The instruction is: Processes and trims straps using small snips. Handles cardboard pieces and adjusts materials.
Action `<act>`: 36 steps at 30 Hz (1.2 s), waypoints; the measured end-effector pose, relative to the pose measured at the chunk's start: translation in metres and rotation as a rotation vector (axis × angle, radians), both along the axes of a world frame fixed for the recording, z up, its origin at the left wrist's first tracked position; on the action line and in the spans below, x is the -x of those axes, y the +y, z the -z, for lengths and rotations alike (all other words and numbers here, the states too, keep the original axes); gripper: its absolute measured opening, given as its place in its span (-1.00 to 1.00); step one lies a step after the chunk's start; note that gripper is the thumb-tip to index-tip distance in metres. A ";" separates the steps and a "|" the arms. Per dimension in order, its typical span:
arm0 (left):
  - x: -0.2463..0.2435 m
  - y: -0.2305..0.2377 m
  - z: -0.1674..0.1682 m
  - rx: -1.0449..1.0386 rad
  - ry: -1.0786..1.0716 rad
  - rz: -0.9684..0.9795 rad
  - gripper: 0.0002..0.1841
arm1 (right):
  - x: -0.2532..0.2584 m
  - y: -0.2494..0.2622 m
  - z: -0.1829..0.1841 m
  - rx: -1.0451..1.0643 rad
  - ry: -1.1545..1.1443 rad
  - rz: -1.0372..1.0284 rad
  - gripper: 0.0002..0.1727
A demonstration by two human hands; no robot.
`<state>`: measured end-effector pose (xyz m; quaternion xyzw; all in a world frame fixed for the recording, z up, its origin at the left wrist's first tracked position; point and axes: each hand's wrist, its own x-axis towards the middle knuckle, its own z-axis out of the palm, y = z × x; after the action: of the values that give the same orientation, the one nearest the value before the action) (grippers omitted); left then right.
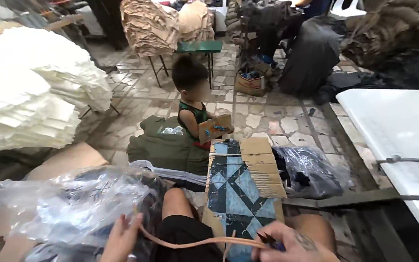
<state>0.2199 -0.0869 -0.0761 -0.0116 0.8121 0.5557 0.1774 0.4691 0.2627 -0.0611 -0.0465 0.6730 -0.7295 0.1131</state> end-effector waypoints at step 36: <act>0.000 0.243 -0.165 -0.803 -0.180 0.902 -0.60 | 0.091 0.048 -0.095 -0.055 0.079 0.555 -0.79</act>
<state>0.2197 0.1562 0.0887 0.3544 0.4459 0.6854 0.4536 0.3781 0.3110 0.0334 0.1139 0.6833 -0.7118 -0.1161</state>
